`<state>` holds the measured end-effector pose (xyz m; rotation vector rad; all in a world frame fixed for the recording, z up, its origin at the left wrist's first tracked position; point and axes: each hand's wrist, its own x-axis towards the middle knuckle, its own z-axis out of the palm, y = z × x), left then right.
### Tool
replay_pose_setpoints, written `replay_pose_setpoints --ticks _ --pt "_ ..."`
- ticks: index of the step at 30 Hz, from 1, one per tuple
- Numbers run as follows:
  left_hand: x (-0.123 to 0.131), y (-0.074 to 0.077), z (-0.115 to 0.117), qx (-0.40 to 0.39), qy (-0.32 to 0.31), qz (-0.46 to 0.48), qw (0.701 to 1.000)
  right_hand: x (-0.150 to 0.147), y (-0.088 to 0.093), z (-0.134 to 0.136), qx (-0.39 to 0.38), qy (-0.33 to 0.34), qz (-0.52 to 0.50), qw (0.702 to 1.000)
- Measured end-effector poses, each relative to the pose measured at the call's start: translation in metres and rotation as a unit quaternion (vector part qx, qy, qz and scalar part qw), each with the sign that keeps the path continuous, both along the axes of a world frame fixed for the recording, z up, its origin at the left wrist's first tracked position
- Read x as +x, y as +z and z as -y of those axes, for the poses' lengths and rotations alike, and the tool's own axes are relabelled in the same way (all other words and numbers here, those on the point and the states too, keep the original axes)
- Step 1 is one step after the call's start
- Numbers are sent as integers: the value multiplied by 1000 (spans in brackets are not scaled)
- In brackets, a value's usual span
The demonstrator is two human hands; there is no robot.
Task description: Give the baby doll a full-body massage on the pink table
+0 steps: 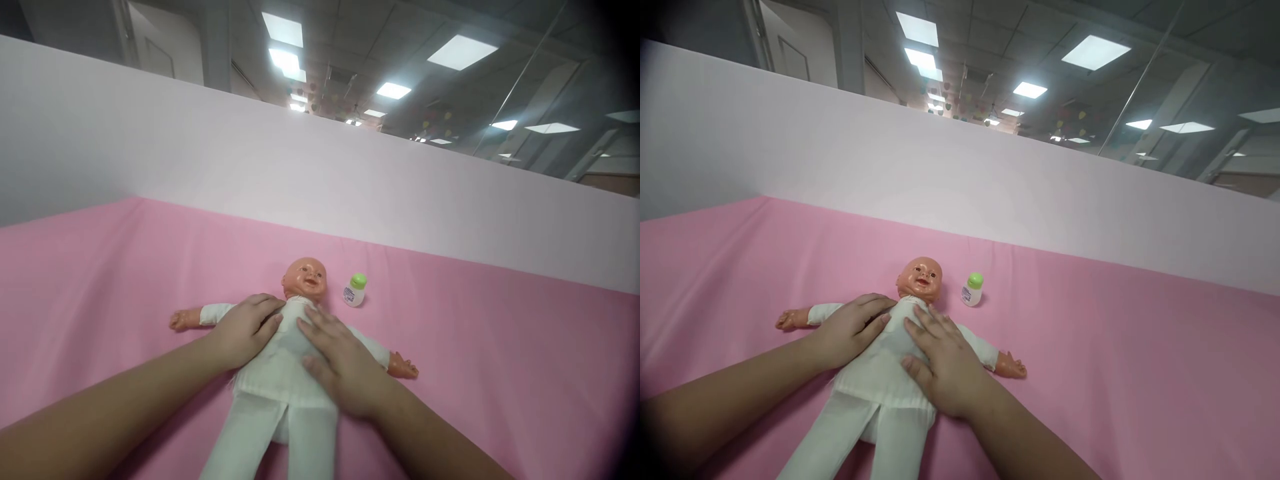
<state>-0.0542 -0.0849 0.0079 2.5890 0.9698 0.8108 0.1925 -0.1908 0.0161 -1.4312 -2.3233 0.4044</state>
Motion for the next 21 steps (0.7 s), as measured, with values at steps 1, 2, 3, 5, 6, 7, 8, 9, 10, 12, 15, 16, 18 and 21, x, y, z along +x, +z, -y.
replay_pose_setpoints --ticks 1,2,3,5,6,7,8,9,10,12,15,16,18,21 --pt "-1 0 1 9 4 7 1000 2 -1 -2 2 -17 -8 1000" --pt "-2 0 2 20 7 14 1000 3 -1 -3 5 -30 -14 999" --pt "-2 1 5 34 5 25 999 4 -1 -4 8 -43 -19 999" --pt "-3 6 14 61 -38 49 996 5 -1 -5 16 -67 -25 997" --pt "-2 9 21 71 -85 64 992 6 0 -6 19 -81 -26 996" --pt "-1 13 30 74 -142 79 984 7 0 -7 20 -97 -23 995" --pt "1 18 40 73 -209 93 971 8 0 -8 19 -115 -16 993" --pt "3 24 51 61 -260 107 958 9 0 -9 15 -135 -5 991" --pt "5 29 62 45 -293 116 948 10 0 -10 11 -152 8 988" --pt "9 40 81 15 -352 112 929 11 -1 -11 8 -177 31 984" --pt "13 49 96 -33 -381 29 924 10 -1 -12 17 -179 33 983" --pt "14 50 97 -45 -375 -9 926 10 0 -12 19 -177 29 984" --pt "13 49 92 -53 -346 -75 934 9 1 -11 18 -173 21 985" --pt "9 41 73 -38 -268 -125 955 7 4 -9 13 -167 12 986"
